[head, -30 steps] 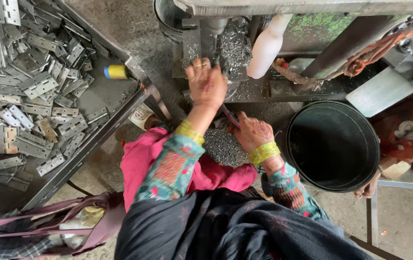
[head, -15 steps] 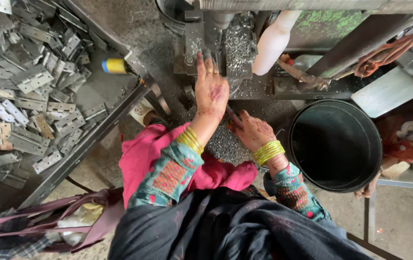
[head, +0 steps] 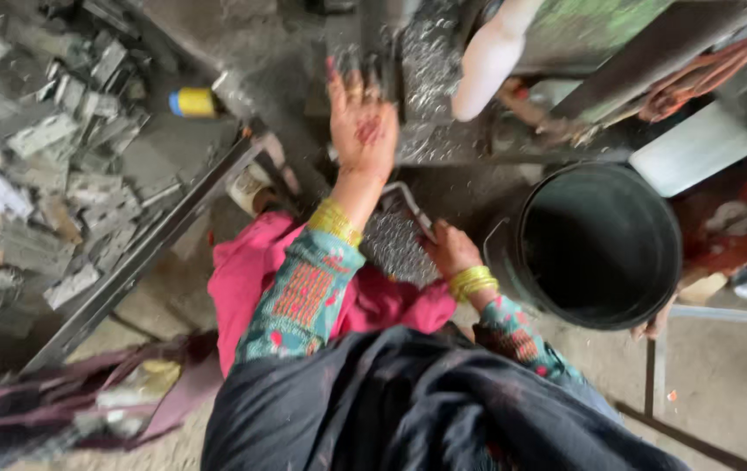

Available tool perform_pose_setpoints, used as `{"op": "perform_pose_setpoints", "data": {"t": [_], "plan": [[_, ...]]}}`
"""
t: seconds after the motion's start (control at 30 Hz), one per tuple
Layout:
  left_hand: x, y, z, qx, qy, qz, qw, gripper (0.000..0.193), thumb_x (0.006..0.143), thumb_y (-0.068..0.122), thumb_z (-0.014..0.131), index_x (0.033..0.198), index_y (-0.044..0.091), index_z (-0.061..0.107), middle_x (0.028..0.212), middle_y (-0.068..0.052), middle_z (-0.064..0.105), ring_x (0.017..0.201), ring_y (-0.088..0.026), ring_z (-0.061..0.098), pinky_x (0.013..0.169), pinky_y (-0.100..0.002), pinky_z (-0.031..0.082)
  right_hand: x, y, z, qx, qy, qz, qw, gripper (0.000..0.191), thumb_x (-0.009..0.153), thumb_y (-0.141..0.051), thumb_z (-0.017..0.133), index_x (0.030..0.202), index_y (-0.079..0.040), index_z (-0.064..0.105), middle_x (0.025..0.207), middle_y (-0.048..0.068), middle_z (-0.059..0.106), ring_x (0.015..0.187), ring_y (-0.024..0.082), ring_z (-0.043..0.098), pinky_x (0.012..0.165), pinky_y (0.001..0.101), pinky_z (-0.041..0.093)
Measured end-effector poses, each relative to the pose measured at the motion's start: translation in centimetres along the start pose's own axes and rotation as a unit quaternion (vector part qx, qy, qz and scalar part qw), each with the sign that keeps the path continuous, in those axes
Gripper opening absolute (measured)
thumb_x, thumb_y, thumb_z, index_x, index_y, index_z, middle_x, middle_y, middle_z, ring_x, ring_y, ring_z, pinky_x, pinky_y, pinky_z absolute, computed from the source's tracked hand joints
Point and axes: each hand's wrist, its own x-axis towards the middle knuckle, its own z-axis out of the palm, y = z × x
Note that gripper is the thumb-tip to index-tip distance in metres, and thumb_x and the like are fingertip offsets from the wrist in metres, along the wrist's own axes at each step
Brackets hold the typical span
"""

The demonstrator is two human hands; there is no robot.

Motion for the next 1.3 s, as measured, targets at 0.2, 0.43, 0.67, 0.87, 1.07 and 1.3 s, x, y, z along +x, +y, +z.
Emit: {"op": "perform_pose_setpoints", "data": {"t": [0.2, 0.43, 0.67, 0.87, 1.07, 1.3], "plan": [[-0.7, 0.2, 0.1, -0.936, 0.125, -0.193, 0.267, 0.037, 0.095, 0.013, 0.049, 0.119, 0.0, 0.073, 0.149, -0.022, 0.057, 0.147, -0.038, 0.039, 0.124, -0.057, 0.005, 1.4, -0.1, -1.6, -0.019, 0.012, -0.068, 0.997, 0.035, 0.092, -0.036, 0.068, 0.106, -0.005, 0.06, 0.087, 0.024, 0.069, 0.085, 0.046, 0.066, 0.072, 0.0559, 0.052], [-1.5, 1.2, 0.1, -0.929, 0.115, -0.272, 0.221, 0.035, 0.095, 0.01, 0.053, 0.123, -0.001, 0.073, 0.144, -0.018, 0.062, 0.146, -0.037, 0.042, 0.127, -0.058, 0.006, 0.4, -0.9, -0.1, 0.003, 0.013, -0.024, 1.0, 0.039, 0.095, -0.038, 0.07, 0.097, -0.002, 0.058, 0.085, 0.026, 0.068, 0.086, 0.049, 0.064, 0.071, 0.0582, 0.048], [0.1, 1.7, -2.2, -0.919, 0.138, -0.322, 0.179, 0.037, 0.095, 0.01, 0.053, 0.126, -0.003, 0.069, 0.142, -0.016, 0.063, 0.144, -0.031, 0.046, 0.126, -0.057, 0.012, 0.7, 0.5, 0.2, -0.05, 0.007, 0.005, 0.999, 0.036, 0.094, -0.042, 0.068, 0.102, -0.007, 0.061, 0.091, 0.025, 0.069, 0.089, 0.047, 0.065, 0.075, 0.0578, 0.051], [-0.3, 1.7, -1.1, -0.951, 0.1, -0.245, 0.16, 0.035, 0.104, 0.013, 0.048, 0.132, 0.001, 0.065, 0.148, -0.01, 0.059, 0.138, -0.026, 0.048, 0.129, -0.053, 0.016, 1.9, 2.3, 2.4, -0.042, 0.065, -0.079, 0.994, 0.035, 0.092, -0.034, 0.069, 0.107, -0.005, 0.06, 0.091, 0.024, 0.069, 0.087, 0.048, 0.065, 0.073, 0.0584, 0.05], [-1.5, 1.3, 1.4, -0.953, 0.103, -0.214, 0.187, 0.038, 0.101, 0.015, 0.047, 0.134, 0.005, 0.064, 0.152, -0.01, 0.055, 0.145, -0.028, 0.043, 0.122, -0.05, 0.011, 0.8, 2.7, 2.2, -0.006, -0.018, -0.003, 1.0, 0.034, 0.095, -0.039, 0.067, 0.1, -0.006, 0.062, 0.087, 0.024, 0.069, 0.085, 0.047, 0.066, 0.073, 0.0565, 0.051], [0.8, 0.8, 1.2, -0.63, 0.078, -0.185, 0.75, 0.042, 0.097, 0.014, 0.047, 0.135, 0.006, 0.064, 0.154, -0.011, 0.053, 0.149, -0.028, 0.039, 0.114, -0.046, 0.004, 2.3, 0.6, -0.1, -0.066, -0.007, -0.012, 0.998, 0.035, 0.095, -0.039, 0.066, 0.102, -0.006, 0.062, 0.084, 0.024, 0.069, 0.082, 0.048, 0.068, 0.07, 0.0576, 0.052]]}}
